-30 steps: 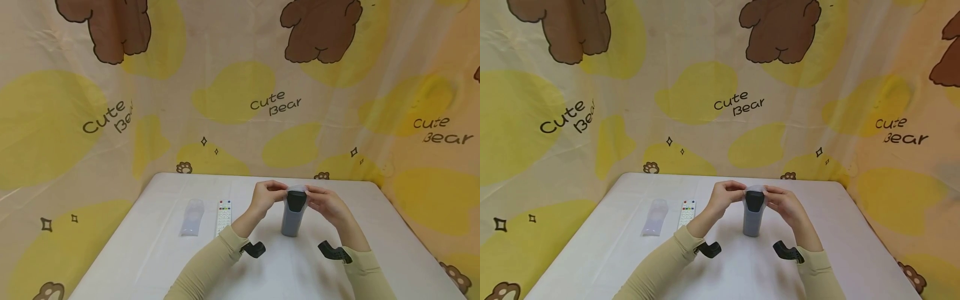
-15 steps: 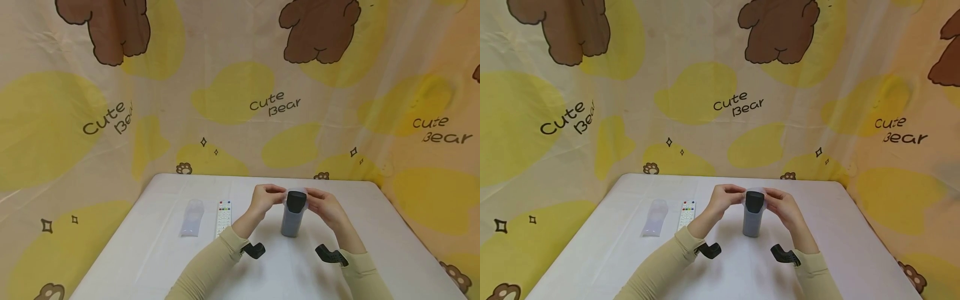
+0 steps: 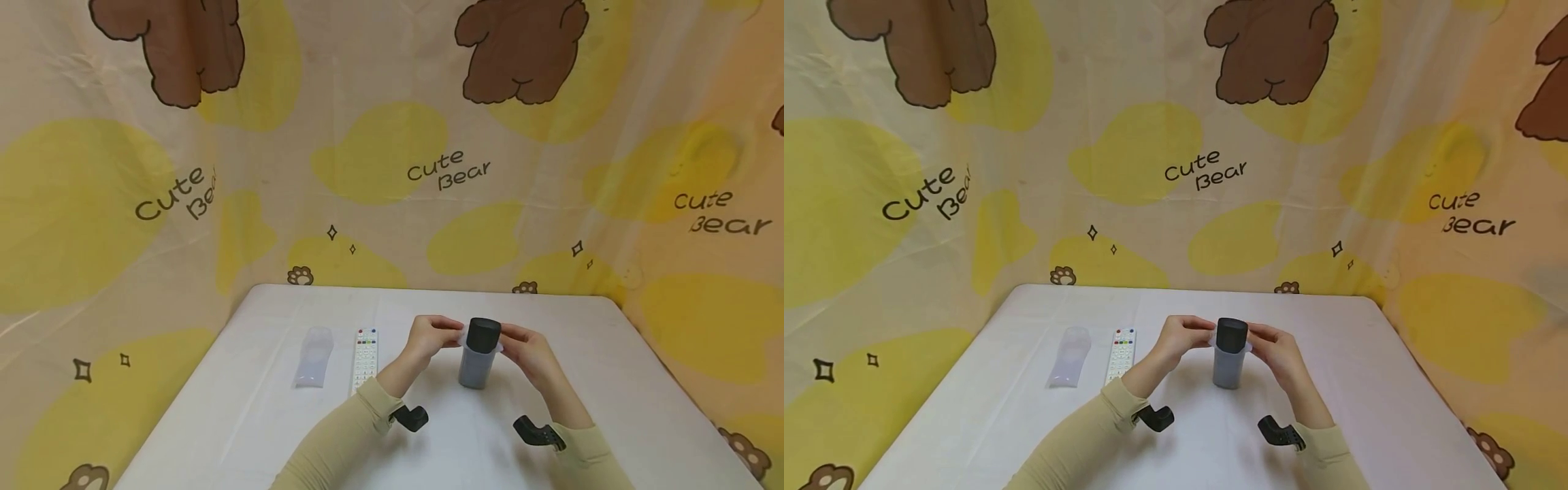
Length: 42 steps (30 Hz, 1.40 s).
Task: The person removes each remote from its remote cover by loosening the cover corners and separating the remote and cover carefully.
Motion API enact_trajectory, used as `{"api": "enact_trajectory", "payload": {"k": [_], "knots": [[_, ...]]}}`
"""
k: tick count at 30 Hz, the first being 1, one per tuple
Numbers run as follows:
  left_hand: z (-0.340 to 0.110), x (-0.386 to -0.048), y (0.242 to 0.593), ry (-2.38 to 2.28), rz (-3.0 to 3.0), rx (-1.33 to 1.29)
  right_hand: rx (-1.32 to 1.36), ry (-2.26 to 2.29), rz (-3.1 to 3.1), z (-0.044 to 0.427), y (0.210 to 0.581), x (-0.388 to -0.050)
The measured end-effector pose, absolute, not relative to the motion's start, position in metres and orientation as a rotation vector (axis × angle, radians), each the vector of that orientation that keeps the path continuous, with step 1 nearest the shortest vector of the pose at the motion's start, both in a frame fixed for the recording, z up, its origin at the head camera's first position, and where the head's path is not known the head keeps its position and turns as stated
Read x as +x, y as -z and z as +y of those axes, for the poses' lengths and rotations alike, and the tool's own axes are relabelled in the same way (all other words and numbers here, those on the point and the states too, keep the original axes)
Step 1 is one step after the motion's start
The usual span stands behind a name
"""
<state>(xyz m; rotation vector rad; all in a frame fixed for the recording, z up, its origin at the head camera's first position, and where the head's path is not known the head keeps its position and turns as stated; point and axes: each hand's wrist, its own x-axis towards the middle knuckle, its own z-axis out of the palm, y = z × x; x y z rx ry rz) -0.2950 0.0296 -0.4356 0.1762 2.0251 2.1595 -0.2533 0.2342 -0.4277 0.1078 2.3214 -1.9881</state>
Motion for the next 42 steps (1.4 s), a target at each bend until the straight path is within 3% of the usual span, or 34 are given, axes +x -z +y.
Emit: {"api": "enact_trajectory", "payload": {"k": [42], "knots": [[0.040, -0.299, 0.465, -2.153, 2.021, 0.128, 0.245, 2.066, 2.240, 0.233, 0.454, -0.254]]}}
